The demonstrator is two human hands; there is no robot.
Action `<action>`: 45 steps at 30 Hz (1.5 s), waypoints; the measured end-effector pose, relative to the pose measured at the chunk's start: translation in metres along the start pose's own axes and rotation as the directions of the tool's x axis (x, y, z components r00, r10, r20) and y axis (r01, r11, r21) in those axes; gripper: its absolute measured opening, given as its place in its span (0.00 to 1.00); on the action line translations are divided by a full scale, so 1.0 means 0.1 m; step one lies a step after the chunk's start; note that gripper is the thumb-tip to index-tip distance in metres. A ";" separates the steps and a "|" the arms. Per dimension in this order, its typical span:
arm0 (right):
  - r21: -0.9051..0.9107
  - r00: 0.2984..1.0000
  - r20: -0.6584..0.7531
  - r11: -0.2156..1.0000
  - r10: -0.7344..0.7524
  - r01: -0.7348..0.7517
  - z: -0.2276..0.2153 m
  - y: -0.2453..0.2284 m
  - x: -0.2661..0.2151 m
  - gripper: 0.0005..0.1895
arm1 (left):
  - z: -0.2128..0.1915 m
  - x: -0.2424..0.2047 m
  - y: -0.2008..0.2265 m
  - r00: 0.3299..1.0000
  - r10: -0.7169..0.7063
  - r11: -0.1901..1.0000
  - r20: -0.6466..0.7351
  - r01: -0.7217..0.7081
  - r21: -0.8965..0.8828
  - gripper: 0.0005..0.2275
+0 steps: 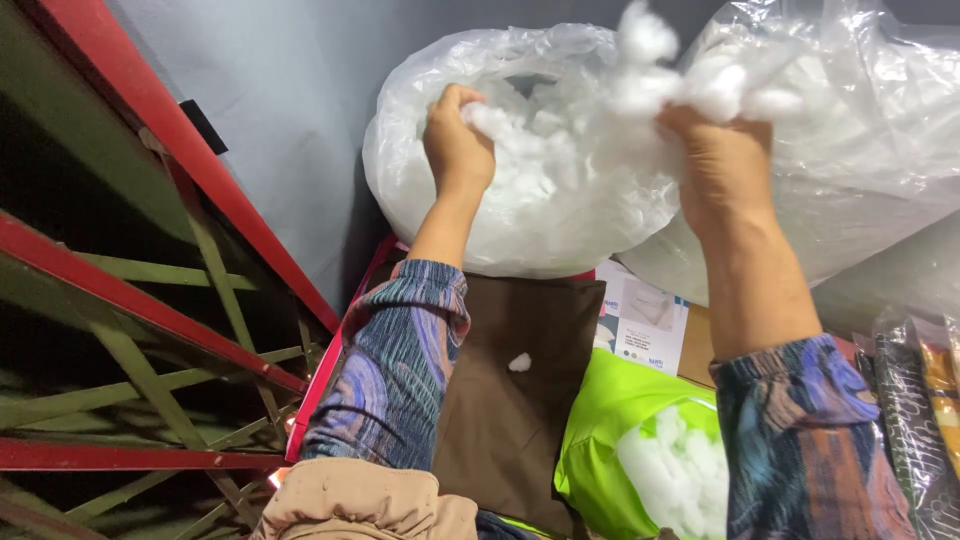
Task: The person smooths a lime green pillowcase on a table, then opens it and begins stuffing it with white synthetic filling by hand. They pull clumps of filling from a large bag and push them into the pillowcase, patting the pillow to distribute the material.
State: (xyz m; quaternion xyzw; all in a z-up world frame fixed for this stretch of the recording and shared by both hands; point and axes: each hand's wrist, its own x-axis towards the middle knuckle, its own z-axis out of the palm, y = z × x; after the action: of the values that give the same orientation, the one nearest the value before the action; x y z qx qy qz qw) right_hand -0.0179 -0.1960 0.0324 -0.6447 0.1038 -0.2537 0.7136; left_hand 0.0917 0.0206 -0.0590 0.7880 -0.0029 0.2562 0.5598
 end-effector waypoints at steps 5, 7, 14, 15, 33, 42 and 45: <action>0.107 0.995 0.054 0.991 -0.080 0.074 -0.29 -0.19 -0.09 0.09 | -0.16 -0.15 0.35 0.955 -0.195 0.970 0.223 0.155 0.185 0.28; 0.086 0.996 0.049 0.994 -0.079 0.075 -0.36 -0.19 -0.12 0.08 | -0.20 -0.26 0.57 0.920 -0.189 0.963 0.343 0.105 0.248 0.33; 0.103 0.984 -0.172 0.992 -0.053 0.071 -0.34 -0.17 -0.17 0.06 | -0.25 -0.84 1.21 0.927 -0.038 0.974 0.373 -0.048 0.219 0.41; 0.103 0.984 -0.172 0.992 -0.054 0.073 -0.30 -0.17 -0.17 0.06 | -0.24 -0.87 1.22 0.928 -0.037 0.975 0.372 -0.049 0.219 0.41; -0.454 0.954 0.176 0.840 -0.243 0.297 -1.05 0.01 -1.45 0.15 | -0.04 -2.26 1.02 0.647 0.057 0.300 0.760 0.715 -0.631 0.49; -0.619 0.989 0.143 0.783 0.034 0.063 -1.85 0.23 -2.22 0.16 | 0.34 -3.47 1.15 0.571 -0.014 0.216 0.821 0.803 -0.555 0.38; -0.679 0.969 -0.101 0.696 0.226 -0.233 -1.97 0.26 -2.36 0.16 | 0.53 -3.77 1.08 0.560 -0.094 0.198 0.823 0.821 -0.536 0.34</action>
State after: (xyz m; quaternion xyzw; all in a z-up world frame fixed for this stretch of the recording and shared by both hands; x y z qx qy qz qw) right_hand -0.3060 -0.2493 -0.0643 -0.8431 0.2732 -0.1097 0.4500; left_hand -0.2457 -0.1730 -0.1305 0.3332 -0.0701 -0.2706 0.9004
